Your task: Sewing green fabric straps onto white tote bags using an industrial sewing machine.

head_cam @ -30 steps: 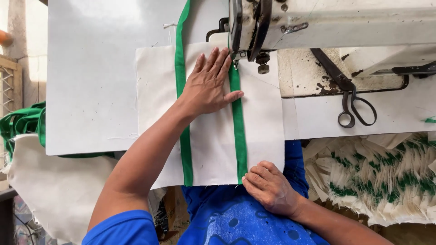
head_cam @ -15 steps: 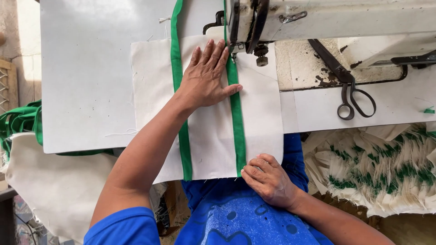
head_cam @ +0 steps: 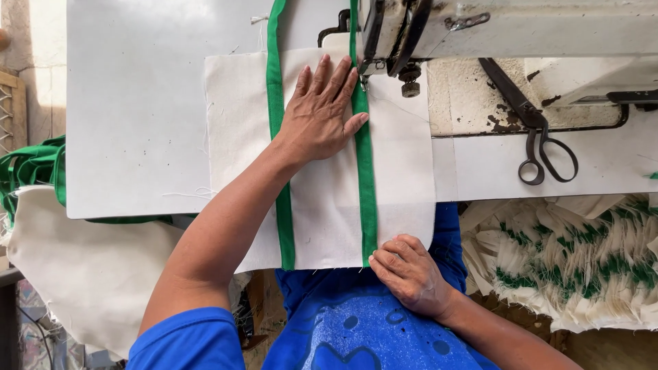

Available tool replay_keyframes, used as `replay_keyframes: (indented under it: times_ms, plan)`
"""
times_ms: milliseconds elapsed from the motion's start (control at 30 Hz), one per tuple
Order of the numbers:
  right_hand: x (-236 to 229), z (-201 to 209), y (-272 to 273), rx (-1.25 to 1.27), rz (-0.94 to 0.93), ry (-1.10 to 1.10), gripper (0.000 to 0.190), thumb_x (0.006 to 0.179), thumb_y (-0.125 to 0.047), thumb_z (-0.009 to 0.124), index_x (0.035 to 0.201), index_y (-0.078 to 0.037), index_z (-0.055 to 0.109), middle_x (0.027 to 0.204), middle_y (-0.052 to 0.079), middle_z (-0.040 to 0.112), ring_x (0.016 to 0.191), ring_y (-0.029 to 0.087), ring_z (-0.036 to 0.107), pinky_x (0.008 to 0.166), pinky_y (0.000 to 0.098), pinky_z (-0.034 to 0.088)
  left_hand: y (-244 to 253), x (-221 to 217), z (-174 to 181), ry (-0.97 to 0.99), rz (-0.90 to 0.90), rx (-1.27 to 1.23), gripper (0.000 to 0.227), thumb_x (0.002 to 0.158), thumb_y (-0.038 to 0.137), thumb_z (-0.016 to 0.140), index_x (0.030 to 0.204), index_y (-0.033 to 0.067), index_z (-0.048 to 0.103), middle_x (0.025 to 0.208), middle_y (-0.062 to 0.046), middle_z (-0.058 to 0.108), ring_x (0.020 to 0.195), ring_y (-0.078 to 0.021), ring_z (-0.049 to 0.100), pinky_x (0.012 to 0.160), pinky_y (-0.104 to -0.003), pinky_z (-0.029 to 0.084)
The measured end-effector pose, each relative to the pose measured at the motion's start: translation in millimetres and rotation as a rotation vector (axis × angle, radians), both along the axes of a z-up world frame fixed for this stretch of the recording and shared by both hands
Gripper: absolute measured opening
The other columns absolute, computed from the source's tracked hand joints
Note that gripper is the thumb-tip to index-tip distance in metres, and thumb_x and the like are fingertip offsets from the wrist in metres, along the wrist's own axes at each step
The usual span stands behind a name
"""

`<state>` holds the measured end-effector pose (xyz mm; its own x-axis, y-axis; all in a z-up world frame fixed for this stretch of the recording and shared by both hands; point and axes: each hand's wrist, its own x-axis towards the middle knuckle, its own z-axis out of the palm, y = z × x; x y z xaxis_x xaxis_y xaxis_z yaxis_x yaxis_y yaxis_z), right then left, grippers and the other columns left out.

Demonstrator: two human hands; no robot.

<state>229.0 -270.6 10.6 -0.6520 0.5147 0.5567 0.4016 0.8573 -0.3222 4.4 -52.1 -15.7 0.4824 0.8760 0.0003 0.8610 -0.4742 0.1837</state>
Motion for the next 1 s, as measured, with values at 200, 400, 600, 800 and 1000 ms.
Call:
replay_keyframes:
  times_ms: [200, 400, 600, 800, 1000]
  plan:
    - [0, -5, -2, -0.015, -0.003, 0.005, 0.011, 0.098, 0.005, 0.059, 0.099, 0.004, 0.070, 0.100, 0.013, 0.068, 0.089, 0.028, 0.066, 0.082, 0.0431, 0.049, 0, 0, 4, 0.023, -0.007, 0.002, 0.083, 0.105, 0.067, 0.020, 0.167, 0.0118, 0.018, 0.173, 0.000, 0.010, 0.157, -0.0306, -0.005, 0.127, -0.050, -0.004]
    - [-1, -3, -2, -0.045, -0.004, 0.037, 0.009, 0.097, 0.005, 0.060, 0.099, 0.005, 0.069, 0.098, 0.013, 0.068, 0.088, 0.027, 0.065, 0.081, 0.0427, 0.051, 1, 0, -2, 0.019, -0.013, 0.007, 0.084, 0.104, 0.068, 0.019, 0.165, 0.0102, 0.023, 0.173, -0.002, 0.015, 0.157, -0.0339, -0.001, 0.126, -0.054, 0.000]
    - [0, 0, -3, -0.036, 0.011, 0.030, 0.009, 0.097, 0.006, 0.060, 0.098, 0.007, 0.069, 0.096, 0.014, 0.068, 0.086, 0.028, 0.064, 0.081, 0.0427, 0.050, -1, -1, -6, -0.014, -0.029, 0.131, 0.084, 0.106, 0.067, 0.025, 0.164, 0.0068, 0.033, 0.171, -0.005, 0.022, 0.157, -0.0355, 0.006, 0.126, -0.055, 0.007]
    - [2, -1, -7, -0.037, 0.006, 0.028, 0.010, 0.098, 0.005, 0.059, 0.099, 0.005, 0.069, 0.098, 0.013, 0.069, 0.088, 0.028, 0.065, 0.082, 0.0431, 0.051, -5, -1, -7, 0.004, -0.009, 0.128, 0.084, 0.105, 0.068, 0.025, 0.163, 0.0072, 0.032, 0.171, -0.006, 0.023, 0.157, -0.0358, 0.007, 0.125, -0.056, 0.006]
    - [4, -1, -9, -0.024, -0.004, 0.021, 0.008, 0.097, 0.005, 0.061, 0.098, 0.006, 0.069, 0.096, 0.013, 0.068, 0.087, 0.028, 0.065, 0.081, 0.0433, 0.050, -7, 2, -4, 0.039, -0.008, 0.107, 0.084, 0.105, 0.068, 0.024, 0.164, 0.0077, 0.030, 0.172, -0.005, 0.022, 0.157, -0.0357, 0.007, 0.125, -0.056, 0.008]
